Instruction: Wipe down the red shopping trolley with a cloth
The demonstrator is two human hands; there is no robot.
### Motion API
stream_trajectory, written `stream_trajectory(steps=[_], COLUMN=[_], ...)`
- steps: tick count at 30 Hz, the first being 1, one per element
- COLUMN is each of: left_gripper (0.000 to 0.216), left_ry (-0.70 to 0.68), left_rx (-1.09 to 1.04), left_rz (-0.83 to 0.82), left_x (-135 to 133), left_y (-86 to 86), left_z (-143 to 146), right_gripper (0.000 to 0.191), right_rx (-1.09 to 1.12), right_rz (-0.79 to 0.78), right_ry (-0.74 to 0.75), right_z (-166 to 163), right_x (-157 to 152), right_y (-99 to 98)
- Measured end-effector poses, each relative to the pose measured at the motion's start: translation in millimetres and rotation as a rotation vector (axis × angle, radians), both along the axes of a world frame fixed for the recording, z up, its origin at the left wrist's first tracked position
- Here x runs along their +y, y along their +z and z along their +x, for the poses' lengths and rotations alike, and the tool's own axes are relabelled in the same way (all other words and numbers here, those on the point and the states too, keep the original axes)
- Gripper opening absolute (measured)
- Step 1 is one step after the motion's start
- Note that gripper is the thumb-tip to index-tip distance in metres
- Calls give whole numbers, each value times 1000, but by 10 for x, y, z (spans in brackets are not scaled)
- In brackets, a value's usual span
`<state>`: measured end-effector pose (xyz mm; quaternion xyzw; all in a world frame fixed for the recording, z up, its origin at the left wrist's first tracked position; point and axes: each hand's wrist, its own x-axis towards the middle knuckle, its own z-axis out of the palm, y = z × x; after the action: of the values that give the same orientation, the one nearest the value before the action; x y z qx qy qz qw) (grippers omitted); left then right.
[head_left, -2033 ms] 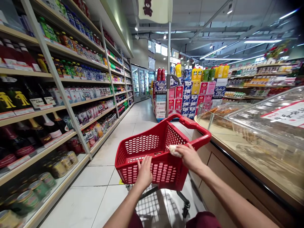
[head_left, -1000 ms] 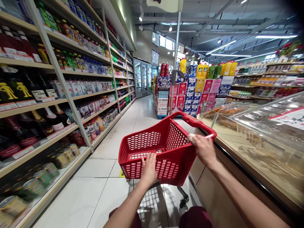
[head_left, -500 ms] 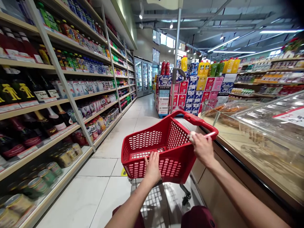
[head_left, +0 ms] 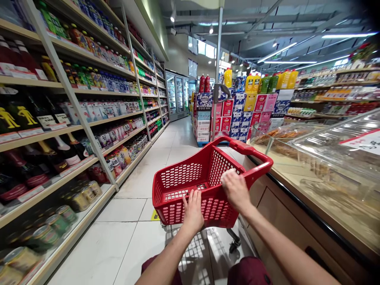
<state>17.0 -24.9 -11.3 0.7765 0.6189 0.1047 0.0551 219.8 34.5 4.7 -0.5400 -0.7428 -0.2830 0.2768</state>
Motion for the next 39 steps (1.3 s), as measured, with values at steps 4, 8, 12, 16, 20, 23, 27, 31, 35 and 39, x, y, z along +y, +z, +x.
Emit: stream_trajectory(steps=[4,8,12,16,20,23,27,31,35,39], left_gripper=[79,78,79,78,79,78,80,81,81,80], left_ry=[-18,-21,-17,-15,-9,-12,-13,-29,13,2], left_rx=[-5,-17,-10,-15,-28,-44,-52,-66,-80,-79], left_rz=[-10,-5,-21,-24,-32,-9,-14,-27,-52,-34], left_x=[-5,-10,-7,-4,-11,-25,-42,-40,-34,-58], left_y=[32,46,48,66,67,44,19,21,53,68], left_z=[-15,-21,7,20,6,2,16,40,27,-30], right_gripper=[33,34,35,41,35,34,26,28,35,28], right_rx=[-34,72,57,23,119,264,173,62,138,168], right_rz=[-37,19,-36,-111,-86,68,4,-190,-253,-257], right_ry=[178,-38,-5,165,283,134,223,371,366,492], right_z=[-225,178,-55,-522,-50,519,483,-263,-683,-377], right_x=[-51,94,50,-63,84,251,248,5,-134,8], right_y=[-106,95,67,-132,63,374,444,119,-68,67])
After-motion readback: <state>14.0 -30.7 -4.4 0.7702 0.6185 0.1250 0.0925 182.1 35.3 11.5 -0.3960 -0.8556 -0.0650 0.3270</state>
